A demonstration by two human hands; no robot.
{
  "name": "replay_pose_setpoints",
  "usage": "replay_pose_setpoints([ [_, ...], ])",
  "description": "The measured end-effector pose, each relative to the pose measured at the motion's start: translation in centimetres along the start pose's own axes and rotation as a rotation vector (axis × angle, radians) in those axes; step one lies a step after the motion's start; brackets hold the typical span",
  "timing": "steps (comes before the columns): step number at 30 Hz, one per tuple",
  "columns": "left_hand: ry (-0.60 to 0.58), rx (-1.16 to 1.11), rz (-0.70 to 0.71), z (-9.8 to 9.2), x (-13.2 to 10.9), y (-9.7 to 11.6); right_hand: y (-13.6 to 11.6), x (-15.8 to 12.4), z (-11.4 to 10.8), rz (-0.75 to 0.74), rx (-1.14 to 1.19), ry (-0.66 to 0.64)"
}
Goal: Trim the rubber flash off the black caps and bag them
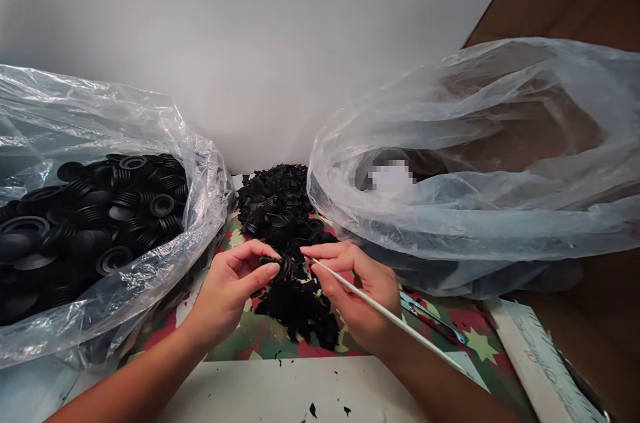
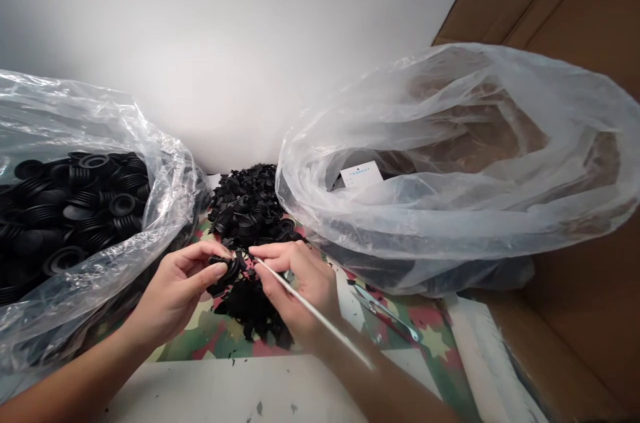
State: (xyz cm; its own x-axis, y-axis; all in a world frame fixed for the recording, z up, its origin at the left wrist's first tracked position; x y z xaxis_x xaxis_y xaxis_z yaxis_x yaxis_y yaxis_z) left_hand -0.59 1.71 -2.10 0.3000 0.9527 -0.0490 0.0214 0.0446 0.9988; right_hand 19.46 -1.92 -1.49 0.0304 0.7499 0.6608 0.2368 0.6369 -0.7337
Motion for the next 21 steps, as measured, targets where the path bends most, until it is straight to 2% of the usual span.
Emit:
replay_pose_setpoints([
  [5,0.01,0.036,0.056,0.3,-0.1,-0.1,-0.8,-0.2,0.3,-0.053,0.0,-0.102],
  [10,0.032,0.077,0.077,0.6,-0.2,0.0,-0.7,-0.4,0.7,0.007,0.004,-0.074],
  [21,0.122,0.161,0.119,1.4,-0.5,1.3,-0.4,-0.5,1.1,-0.134,-0.067,-0.089],
])
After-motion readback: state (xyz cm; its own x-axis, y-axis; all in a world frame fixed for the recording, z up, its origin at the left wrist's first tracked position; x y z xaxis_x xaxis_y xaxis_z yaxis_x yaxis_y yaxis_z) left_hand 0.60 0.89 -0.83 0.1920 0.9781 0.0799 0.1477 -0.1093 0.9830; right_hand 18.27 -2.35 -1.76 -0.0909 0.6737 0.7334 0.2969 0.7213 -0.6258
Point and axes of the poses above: each hand's wrist, its own x-axis towards the middle knuckle, its own z-axis out of the palm, y = z × x, the point moved 1 cm from there along x, towards the middle knuckle, and after that the axes turned 6 degrees about x, right-handed, at the moved point
